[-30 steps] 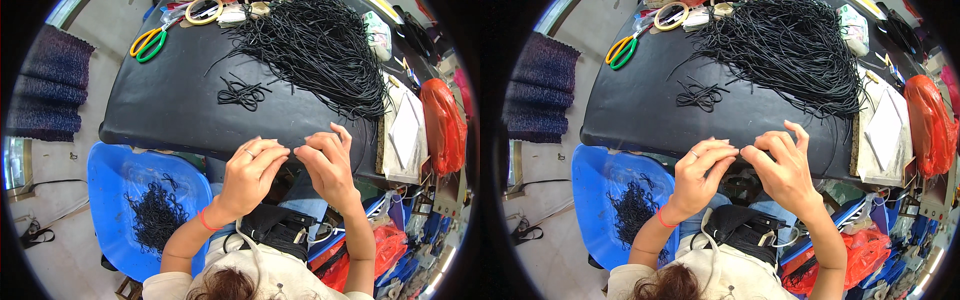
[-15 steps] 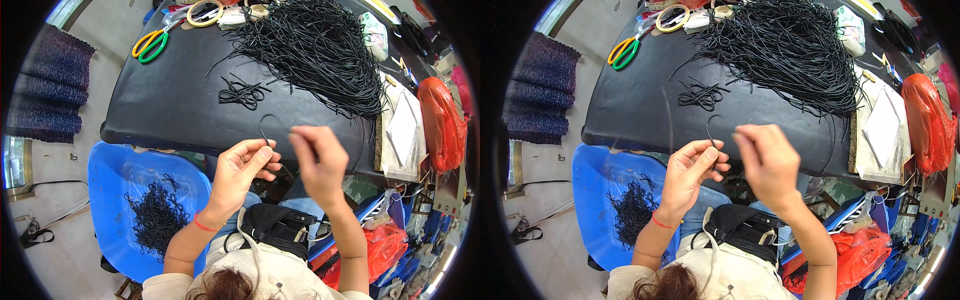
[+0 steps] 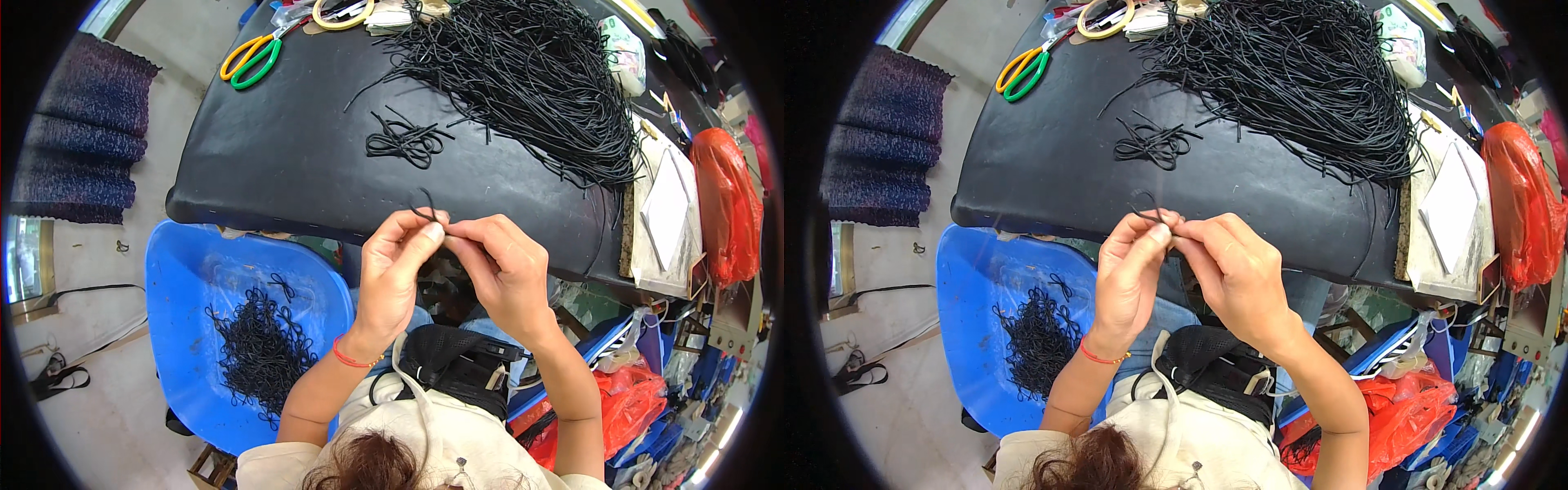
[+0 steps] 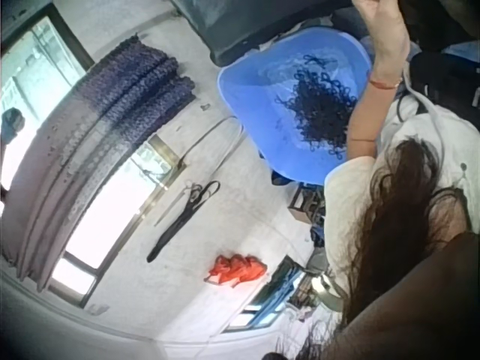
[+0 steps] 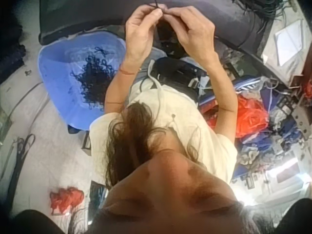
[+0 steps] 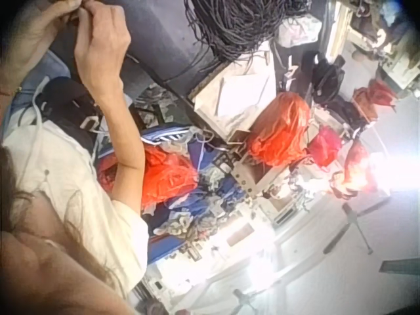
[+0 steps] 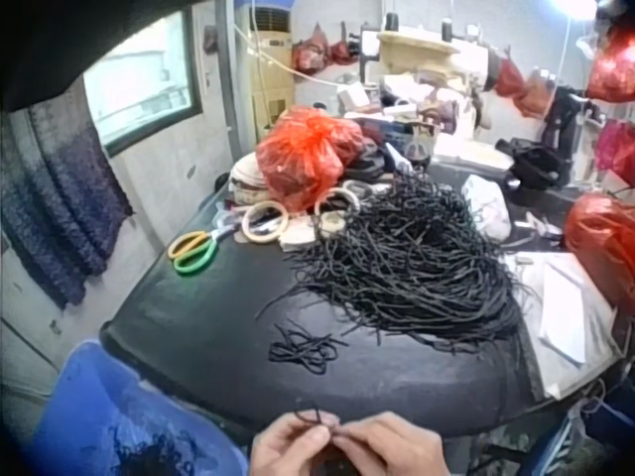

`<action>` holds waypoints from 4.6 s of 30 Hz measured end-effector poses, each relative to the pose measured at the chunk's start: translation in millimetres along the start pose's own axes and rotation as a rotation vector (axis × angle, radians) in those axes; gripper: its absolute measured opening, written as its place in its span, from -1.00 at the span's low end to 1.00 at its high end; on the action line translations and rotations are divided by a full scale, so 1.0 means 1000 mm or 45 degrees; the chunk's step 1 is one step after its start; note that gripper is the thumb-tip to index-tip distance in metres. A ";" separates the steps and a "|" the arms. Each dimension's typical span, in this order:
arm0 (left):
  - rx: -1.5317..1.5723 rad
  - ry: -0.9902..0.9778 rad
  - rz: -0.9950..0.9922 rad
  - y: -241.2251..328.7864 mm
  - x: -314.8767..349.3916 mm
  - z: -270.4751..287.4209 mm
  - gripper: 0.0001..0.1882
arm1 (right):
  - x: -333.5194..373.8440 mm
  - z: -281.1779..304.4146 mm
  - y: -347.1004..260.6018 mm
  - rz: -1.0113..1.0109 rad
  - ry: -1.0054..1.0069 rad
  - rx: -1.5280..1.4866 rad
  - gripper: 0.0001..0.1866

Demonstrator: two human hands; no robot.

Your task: The person repeatedly picks up black cords from a table, ties them into knots by hand, and places the finished knots into a blue bin. The process is continuous and repetitive throughout the clip.

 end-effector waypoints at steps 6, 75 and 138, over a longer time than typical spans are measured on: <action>0.381 -0.149 0.441 -0.010 -0.005 0.005 -0.89 | 0.014 0.021 0.009 0.016 0.030 0.149 -0.81; -0.910 -0.263 0.249 0.000 0.028 -0.026 -0.80 | 0.055 -0.027 0.049 -0.929 0.293 -1.123 -0.88; -0.216 0.051 0.144 -0.019 0.026 -0.018 -0.85 | 0.067 -0.019 0.029 -0.786 0.269 -1.085 -0.78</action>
Point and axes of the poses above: each hand's wrist, its own x-axis away from the middle knuckle, its own z-axis out of the back of the hand, y = z × x, the point moved 10 cm from there along -x, towards the middle knuckle, and after that the axes turned 13 degrees about z, right-handed, at the moved point
